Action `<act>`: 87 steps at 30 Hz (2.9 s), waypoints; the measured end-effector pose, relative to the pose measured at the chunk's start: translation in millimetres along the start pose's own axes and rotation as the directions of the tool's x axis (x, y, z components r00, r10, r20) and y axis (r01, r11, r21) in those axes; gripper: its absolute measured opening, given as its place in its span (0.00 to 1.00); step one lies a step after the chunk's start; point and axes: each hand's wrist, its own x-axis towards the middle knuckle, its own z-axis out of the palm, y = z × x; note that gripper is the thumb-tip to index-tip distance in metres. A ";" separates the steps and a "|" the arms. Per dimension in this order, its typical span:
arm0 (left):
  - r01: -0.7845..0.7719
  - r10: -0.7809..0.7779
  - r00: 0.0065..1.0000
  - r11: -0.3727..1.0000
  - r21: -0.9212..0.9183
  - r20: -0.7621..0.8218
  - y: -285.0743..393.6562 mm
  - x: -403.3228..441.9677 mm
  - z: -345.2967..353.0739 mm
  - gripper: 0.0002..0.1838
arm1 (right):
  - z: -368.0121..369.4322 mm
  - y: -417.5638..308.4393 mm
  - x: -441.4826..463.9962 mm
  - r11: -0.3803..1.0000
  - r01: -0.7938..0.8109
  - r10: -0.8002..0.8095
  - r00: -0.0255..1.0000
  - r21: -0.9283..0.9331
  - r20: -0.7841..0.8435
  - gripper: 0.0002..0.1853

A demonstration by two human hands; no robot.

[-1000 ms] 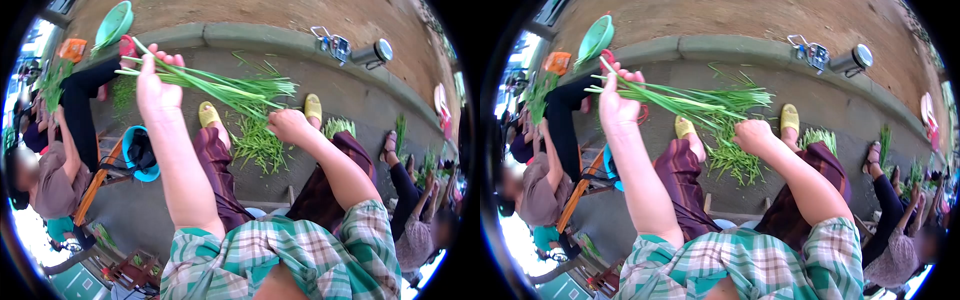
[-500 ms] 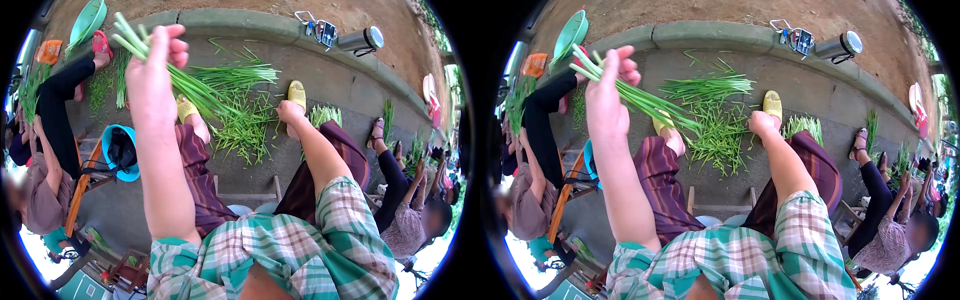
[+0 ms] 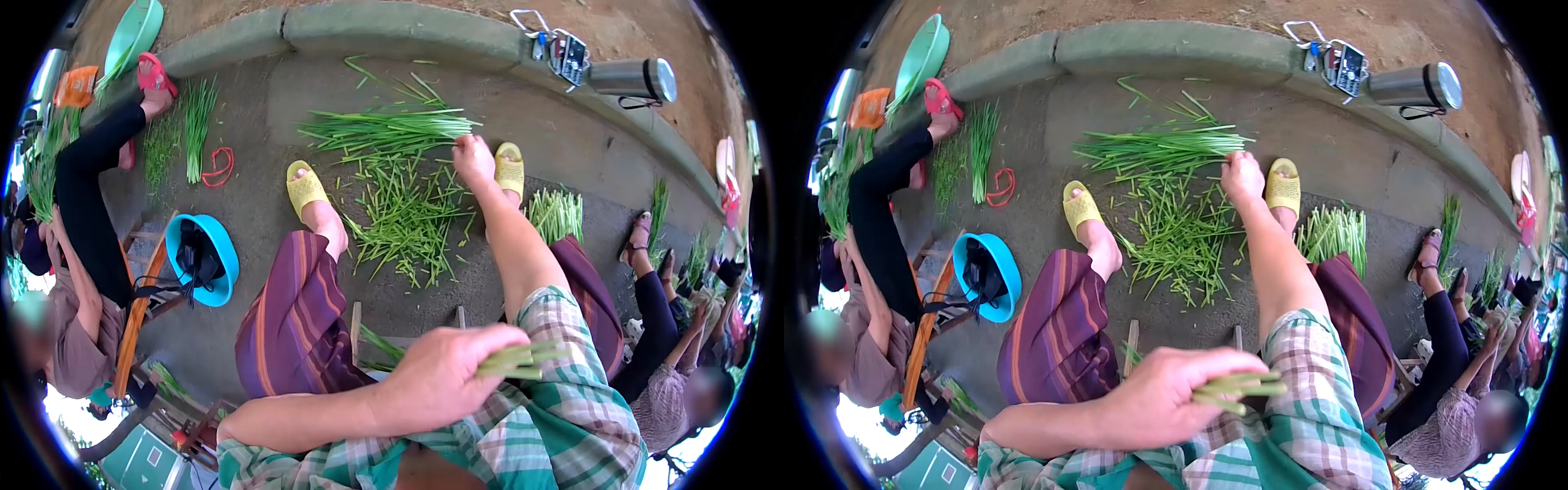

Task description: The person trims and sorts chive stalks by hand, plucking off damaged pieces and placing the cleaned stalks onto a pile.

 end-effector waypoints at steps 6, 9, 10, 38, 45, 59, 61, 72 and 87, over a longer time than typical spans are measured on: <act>-0.069 0.068 0.997 0.997 -0.022 -0.034 -7.9 -1.4 1.8 0.18 | 13.2 0.7 18.4 0.986 -0.001 0.005 1.000 -0.164 0.026 0.12; -0.042 0.042 0.999 0.999 -0.015 -0.026 -3.6 -1.0 -2.1 0.18 | 13.5 -2.6 17.6 0.981 -0.017 0.027 0.999 -0.193 0.048 0.09; -0.046 0.045 0.999 0.999 -0.016 -0.028 -3.6 -0.4 -3.1 0.18 | 14.1 -2.1 17.5 0.982 -0.015 0.023 0.999 -0.189 0.038 0.08; 0.034 0.874 0.291 0.397 0.917 -0.389 28.8 -3.1 -65.3 0.14 | -318.8 -213.4 -114.2 0.648 -0.281 -0.186 0.843 0.708 0.505 0.17; -0.346 0.649 0.305 0.758 0.553 -0.697 24.4 8.6 -81.5 0.10 | -314.0 -192.0 -98.6 0.372 -0.250 -0.300 0.879 0.894 0.370 0.34; -0.528 0.193 0.585 0.828 -0.189 -0.788 35.1 -2.7 -110.7 0.15 | -295.8 -196.1 -115.4 0.554 -0.285 -0.240 0.845 0.782 0.478 0.21; -0.519 0.198 0.569 0.839 -0.162 -0.798 34.5 -2.3 -111.2 0.15 | -290.3 -193.5 -116.8 0.563 -0.244 -0.305 0.826 0.789 0.473 0.20; -0.481 0.207 0.512 0.873 -0.078 -0.834 38.8 -3.7 -111.3 0.15 | -292.7 -198.4 -121.9 0.518 -0.292 -0.304 0.815 0.804 0.493 0.18; -0.494 0.248 0.483 0.869 -0.028 -0.840 36.7 -11.2 -115.5 0.14 | -278.3 -197.6 -118.5 0.725 -0.085 -0.306 0.849 0.684 0.430 0.16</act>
